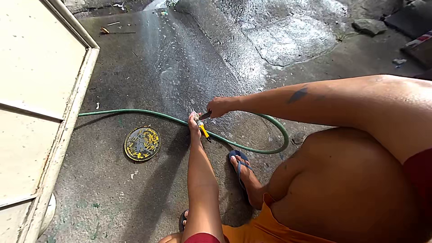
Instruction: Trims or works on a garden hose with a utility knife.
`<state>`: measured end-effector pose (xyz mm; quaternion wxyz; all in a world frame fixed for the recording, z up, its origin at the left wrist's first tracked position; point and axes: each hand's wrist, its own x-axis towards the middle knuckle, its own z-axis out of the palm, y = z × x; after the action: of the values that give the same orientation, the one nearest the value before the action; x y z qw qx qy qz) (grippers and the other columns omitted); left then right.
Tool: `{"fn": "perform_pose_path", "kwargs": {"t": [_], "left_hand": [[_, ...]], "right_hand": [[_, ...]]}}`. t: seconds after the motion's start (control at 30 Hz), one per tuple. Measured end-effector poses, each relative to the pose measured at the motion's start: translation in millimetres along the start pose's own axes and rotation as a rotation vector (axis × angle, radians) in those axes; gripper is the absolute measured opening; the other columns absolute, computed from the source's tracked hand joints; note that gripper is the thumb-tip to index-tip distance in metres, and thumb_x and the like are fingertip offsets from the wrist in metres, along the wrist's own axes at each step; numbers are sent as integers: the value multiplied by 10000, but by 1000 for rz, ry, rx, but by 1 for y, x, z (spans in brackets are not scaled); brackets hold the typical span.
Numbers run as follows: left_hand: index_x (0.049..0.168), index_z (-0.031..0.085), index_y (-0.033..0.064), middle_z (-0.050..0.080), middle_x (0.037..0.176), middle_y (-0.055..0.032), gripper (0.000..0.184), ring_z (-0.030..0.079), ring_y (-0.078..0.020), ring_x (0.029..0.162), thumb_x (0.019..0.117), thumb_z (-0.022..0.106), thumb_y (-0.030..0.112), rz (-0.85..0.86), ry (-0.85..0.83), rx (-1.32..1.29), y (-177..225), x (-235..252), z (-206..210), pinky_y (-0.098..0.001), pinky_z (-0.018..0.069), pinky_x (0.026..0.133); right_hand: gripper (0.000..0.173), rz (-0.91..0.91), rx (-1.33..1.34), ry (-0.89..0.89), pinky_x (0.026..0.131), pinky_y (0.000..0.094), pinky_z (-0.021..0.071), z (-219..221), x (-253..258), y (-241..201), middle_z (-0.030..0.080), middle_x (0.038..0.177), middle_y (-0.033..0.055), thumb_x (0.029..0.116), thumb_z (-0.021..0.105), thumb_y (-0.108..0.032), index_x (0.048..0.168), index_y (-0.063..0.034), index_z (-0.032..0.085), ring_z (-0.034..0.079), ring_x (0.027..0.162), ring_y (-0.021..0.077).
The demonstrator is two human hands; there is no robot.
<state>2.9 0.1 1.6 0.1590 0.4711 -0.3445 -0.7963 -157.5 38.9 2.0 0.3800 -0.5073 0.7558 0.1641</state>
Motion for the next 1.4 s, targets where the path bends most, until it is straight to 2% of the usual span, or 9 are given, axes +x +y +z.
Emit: {"fn": "perform_pose_path", "kwargs": {"t": [0.2, 0.27, 0.4, 0.53, 0.63, 0.73, 0.9, 1.2, 1.4], "left_hand": [[1454, 377, -103, 520, 1335, -248, 439, 577, -232, 1063, 1112, 161, 69, 2, -12, -5, 0, -1, -1, -329, 468, 928], [1439, 385, -102, 533, 1281, -230, 442, 573, -213, 998, 1103, 147, 59, 13, -4, 9, -1, -2, -1, -313, 472, 884], [1471, 364, -99, 510, 1366, -251, 441, 569, -235, 1103, 1113, 174, 74, 8, -9, 5, 0, -3, -1, -337, 458, 958], [1451, 386, -97, 523, 1327, -247, 432, 577, -227, 1044, 1118, 176, 79, -1, 23, 13, 0, -2, 0, -326, 468, 918], [1477, 371, -89, 517, 1367, -257, 447, 580, -241, 1077, 1116, 167, 77, -8, 11, 17, 1, -3, -1, -341, 467, 926], [1448, 385, -90, 534, 1299, -228, 435, 577, -205, 1018, 1117, 159, 81, 15, 4, 40, -1, -4, -2, -310, 472, 897], [1479, 351, -92, 494, 1395, -259, 440, 564, -244, 1123, 1118, 160, 73, -3, -10, 13, 0, -7, -3, -339, 455, 965], [1426, 429, -115, 525, 1388, -281, 360, 592, -274, 1153, 1107, 341, 26, -11, 14, 229, -2, -5, -2, -359, 470, 1003], [1424, 442, -108, 549, 1357, -289, 358, 612, -293, 1136, 1088, 351, -27, -16, 24, 300, 0, -6, -1, -378, 483, 997]], "right_hand": [[236, -18, 7, 20, 795, 599, 521, 0, 1, 3, 694, 970, 178, 966, 667, -249, 1047, -34, 720, 675, 964, 367], [244, -11, 8, 9, 791, 594, 523, -1, 0, 2, 693, 971, 179, 971, 665, -257, 1048, -33, 722, 675, 955, 363], [244, -16, 12, -10, 770, 597, 528, 0, 0, 3, 698, 968, 171, 972, 656, -271, 1052, -53, 730, 681, 933, 356], [232, -27, 4, -9, 771, 590, 522, 0, 1, 4, 696, 964, 166, 969, 657, -252, 1049, -46, 726, 676, 937, 351], [241, -32, 1, -6, 746, 565, 525, 0, 3, 5, 693, 948, 162, 968, 660, -255, 1060, -42, 726, 677, 893, 335], [249, -20, -2, -10, 790, 589, 527, 0, 0, 2, 697, 994, 175, 974, 654, -250, 1101, -46, 719, 677, 956, 358], [244, -33, -2, -2, 777, 574, 529, -1, -1, 2, 694, 975, 172, 981, 651, -249, 1074, -33, 716, 679, 929, 350], [246, -37, 3, 14, 802, 586, 525, 1, 0, 5, 701, 1000, 173, 968, 664, -249, 1083, -40, 723, 678, 968, 359], [239, -43, -1, 18, 809, 594, 523, 1, -1, 6, 701, 994, 171, 967, 667, -248, 1071, -41, 723, 677, 981, 361]]}}
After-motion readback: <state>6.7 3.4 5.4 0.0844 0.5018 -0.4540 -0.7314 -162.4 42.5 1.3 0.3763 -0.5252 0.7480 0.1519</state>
